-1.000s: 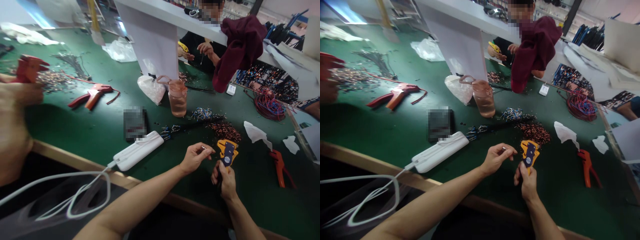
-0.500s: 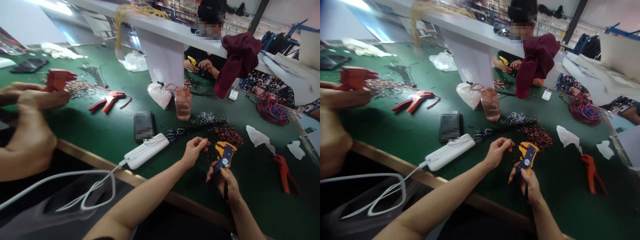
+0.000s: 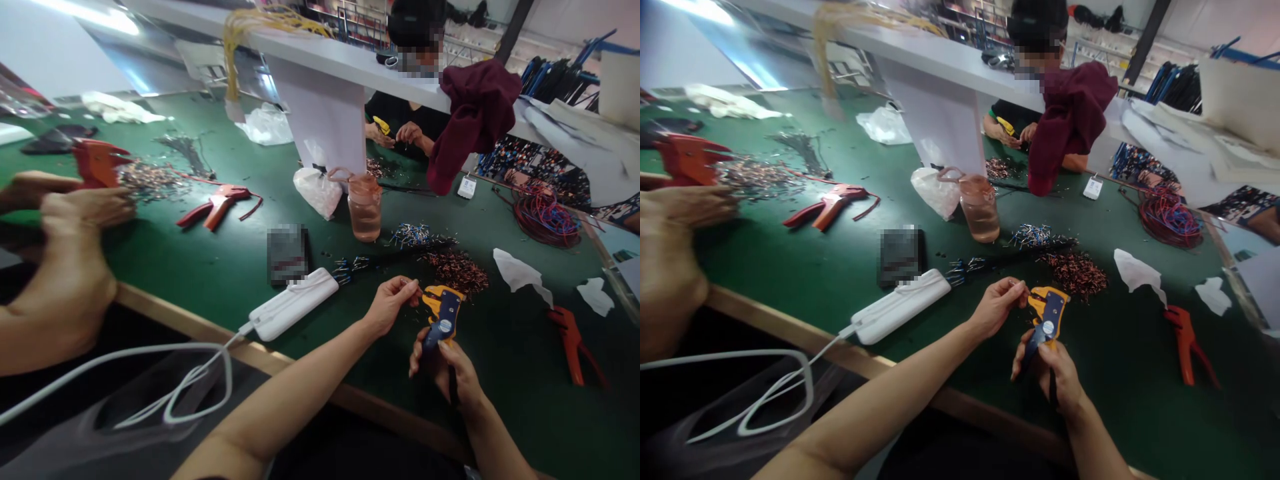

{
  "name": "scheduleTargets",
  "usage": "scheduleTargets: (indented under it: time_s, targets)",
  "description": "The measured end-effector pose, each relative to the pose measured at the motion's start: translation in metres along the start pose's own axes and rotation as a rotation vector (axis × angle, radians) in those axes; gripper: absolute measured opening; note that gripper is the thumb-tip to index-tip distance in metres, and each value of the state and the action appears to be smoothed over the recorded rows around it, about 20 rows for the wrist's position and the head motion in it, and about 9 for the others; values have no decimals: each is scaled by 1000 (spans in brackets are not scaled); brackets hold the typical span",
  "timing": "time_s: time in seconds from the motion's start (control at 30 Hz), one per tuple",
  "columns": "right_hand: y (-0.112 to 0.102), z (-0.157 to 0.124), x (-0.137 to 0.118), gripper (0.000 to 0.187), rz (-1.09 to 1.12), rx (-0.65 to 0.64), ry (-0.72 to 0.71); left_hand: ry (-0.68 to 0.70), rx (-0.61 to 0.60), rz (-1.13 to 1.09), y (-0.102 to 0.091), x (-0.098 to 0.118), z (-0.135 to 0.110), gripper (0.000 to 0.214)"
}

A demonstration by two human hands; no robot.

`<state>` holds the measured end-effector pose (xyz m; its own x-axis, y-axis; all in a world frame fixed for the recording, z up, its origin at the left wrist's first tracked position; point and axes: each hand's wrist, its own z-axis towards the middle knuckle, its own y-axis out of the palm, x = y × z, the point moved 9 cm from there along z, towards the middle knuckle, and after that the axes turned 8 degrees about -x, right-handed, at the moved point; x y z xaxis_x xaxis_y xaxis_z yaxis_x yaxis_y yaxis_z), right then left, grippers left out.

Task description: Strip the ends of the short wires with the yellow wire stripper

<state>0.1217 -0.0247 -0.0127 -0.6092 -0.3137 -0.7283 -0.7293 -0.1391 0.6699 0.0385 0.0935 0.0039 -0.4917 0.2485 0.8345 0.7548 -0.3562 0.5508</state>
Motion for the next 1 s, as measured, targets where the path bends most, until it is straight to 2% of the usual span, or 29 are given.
scheduleTargets:
  time_s: [0.4,0.67,0.8,1.0]
  targets:
    - [0,2,3,34,8,43,18,15,-9,13,2,3,-1,45]
    - [-11,-1,6,36,-22,108,19,13,12,33,2,3,-3,44]
    - [-10,0,-3,38,-33,119,-57,31,56,50,-3,4,-2,43]
    - [-30,-5,-20,33,-208,316,-192,88,153,99,-12,12,-4,37]
